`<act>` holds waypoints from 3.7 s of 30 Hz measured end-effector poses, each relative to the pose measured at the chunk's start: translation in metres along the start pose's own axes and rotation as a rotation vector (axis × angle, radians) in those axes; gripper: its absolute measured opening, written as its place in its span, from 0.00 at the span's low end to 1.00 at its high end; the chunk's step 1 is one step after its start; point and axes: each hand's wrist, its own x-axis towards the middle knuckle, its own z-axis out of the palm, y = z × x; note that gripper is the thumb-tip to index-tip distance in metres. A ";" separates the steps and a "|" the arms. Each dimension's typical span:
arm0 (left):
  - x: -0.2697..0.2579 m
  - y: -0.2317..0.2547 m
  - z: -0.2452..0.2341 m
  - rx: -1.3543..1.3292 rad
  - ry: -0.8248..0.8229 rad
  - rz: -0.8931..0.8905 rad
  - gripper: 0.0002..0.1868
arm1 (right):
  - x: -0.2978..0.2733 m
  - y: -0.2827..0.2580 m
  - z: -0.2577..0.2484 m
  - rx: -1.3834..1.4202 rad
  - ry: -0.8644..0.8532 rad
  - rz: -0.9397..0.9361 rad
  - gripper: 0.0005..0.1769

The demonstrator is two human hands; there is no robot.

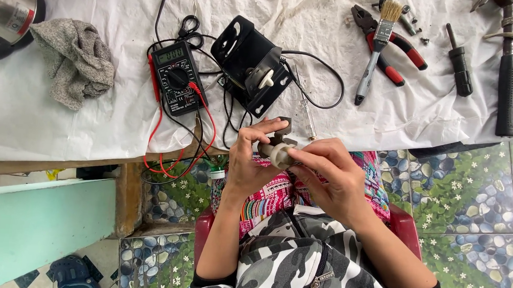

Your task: The person sits cross-legged on a chair and works on a small cylindrical electrical component. They use a screwdriver to tighten a screw on the component, then use a multimeter probe to test the electrical contacts inside the component's opening.

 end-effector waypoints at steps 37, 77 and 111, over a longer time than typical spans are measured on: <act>-0.001 -0.001 -0.020 -0.102 -0.171 -0.261 0.30 | 0.031 0.008 -0.008 -0.001 -0.135 -0.018 0.11; -0.004 0.061 -0.014 0.488 -0.036 -0.041 0.32 | -0.048 0.084 0.019 0.751 0.065 0.544 0.09; -0.050 -0.068 -0.002 -1.400 -0.150 -0.589 0.39 | -0.001 -0.004 -0.008 -0.110 0.120 -0.263 0.08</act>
